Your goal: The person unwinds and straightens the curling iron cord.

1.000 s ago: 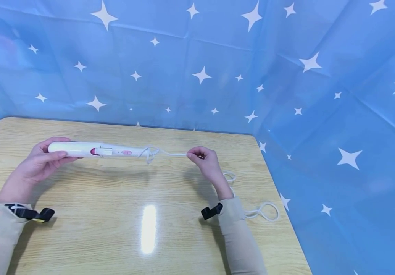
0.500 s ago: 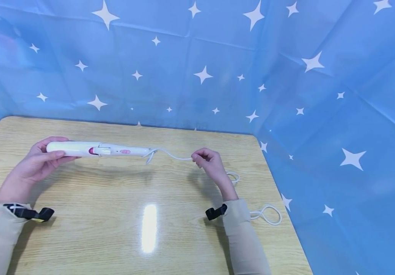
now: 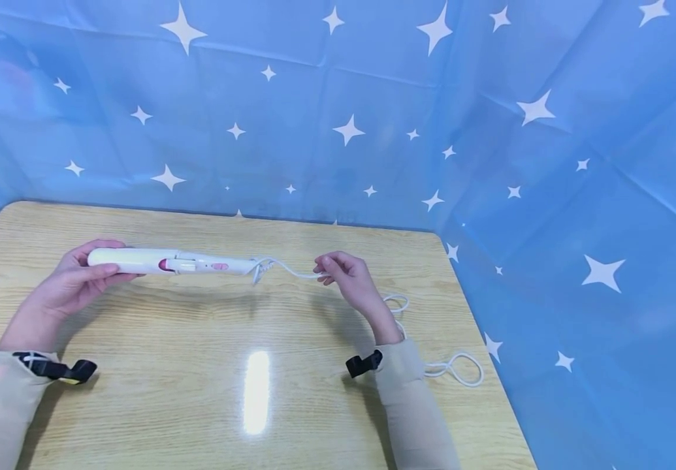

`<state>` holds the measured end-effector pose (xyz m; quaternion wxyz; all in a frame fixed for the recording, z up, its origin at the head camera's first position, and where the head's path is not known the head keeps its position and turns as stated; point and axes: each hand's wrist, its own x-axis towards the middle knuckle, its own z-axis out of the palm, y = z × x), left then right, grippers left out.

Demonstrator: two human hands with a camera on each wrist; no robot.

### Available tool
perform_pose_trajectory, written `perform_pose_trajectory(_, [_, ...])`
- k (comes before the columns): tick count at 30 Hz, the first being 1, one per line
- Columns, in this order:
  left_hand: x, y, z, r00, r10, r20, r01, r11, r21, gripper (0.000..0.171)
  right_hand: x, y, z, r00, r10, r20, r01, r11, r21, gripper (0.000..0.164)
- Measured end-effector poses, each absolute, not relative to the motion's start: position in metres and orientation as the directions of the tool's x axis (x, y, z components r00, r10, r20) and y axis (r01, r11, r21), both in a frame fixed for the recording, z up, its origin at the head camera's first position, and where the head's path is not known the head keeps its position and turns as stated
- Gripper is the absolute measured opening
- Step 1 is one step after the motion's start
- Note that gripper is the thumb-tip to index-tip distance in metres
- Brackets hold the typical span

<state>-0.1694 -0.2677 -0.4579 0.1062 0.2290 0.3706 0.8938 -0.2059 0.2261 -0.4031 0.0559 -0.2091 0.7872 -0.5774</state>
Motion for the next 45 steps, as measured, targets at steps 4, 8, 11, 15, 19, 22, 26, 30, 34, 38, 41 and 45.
perform_pose_trajectory(4, [-0.169,-0.265,-0.460,-0.877,0.362,0.317,-0.031,-0.699,0.714,0.049,-0.203,0.221,-0.398,-0.895,-0.415,0.166,-0.294,0.265,-0.918,0.033])
perform_pose_trajectory(8, [-0.169,-0.262,-0.461,-0.880,0.352,0.319,-0.022,-0.702,0.712,0.049,-0.203,0.217,-0.395,-0.883,-0.422,0.203,-0.324,0.236,-0.916,0.038])
perform_pose_trajectory(11, [-0.169,-0.261,-0.461,-0.876,0.348,0.335,-0.014,-0.711,0.703,0.050,-0.205,0.212,-0.391,-0.873,-0.424,0.241,-0.344,0.185,-0.921,0.043])
perform_pose_trajectory(15, [-0.168,-0.260,-0.460,-0.874,0.353,0.334,-0.013,-0.705,0.710,0.048,-0.207,0.201,-0.384,-0.860,-0.432,0.270,-0.349,0.114,-0.930,0.046])
perform_pose_trajectory(19, [-0.168,-0.259,-0.461,-0.879,0.352,0.320,-0.012,-0.689,0.724,0.050,-0.205,0.189,-0.379,-0.851,-0.451,0.270,-0.333,0.066,-0.941,0.046])
perform_pose_trajectory(22, [-0.168,-0.258,-0.463,-0.882,0.350,0.315,-0.012,-0.686,0.727,0.051,-0.203,0.179,-0.379,-0.846,-0.466,0.261,-0.324,0.059,-0.944,0.046])
perform_pose_trajectory(26, [-0.168,-0.257,-0.462,-0.881,0.353,0.316,-0.020,-0.694,0.720,0.049,-0.201,0.168,-0.382,-0.835,-0.509,0.208,-0.293,0.092,-0.952,0.047])
perform_pose_trajectory(30, [-0.168,-0.256,-0.462,-0.874,0.363,0.324,-0.029,-0.703,0.710,0.051,-0.199,0.163,-0.386,-0.822,-0.565,0.076,-0.208,0.174,-0.962,0.049])
perform_pose_trajectory(34, [-0.167,-0.256,-0.463,-0.874,0.368,0.316,-0.026,-0.687,0.727,0.052,-0.198,0.162,-0.391,-0.813,-0.582,-0.029,-0.143,0.248,-0.958,0.049])
perform_pose_trajectory(38, [-0.166,-0.258,-0.464,-0.876,0.365,0.315,-0.010,-0.666,0.746,0.052,-0.197,0.164,-0.396,-0.822,-0.567,-0.050,-0.142,0.289,-0.947,0.042])
perform_pose_trajectory(41, [-0.165,-0.260,-0.465,-0.877,0.361,0.317,-0.013,-0.676,0.737,0.052,-0.195,0.167,-0.399,-0.828,-0.560,-0.029,-0.166,0.294,-0.941,0.037])
perform_pose_trajectory(45, [-0.164,-0.263,-0.464,-0.889,0.341,0.305,-0.025,-0.701,0.713,0.052,-0.193,0.171,-0.403,-0.835,-0.549,0.033,-0.209,0.261,-0.943,0.032])
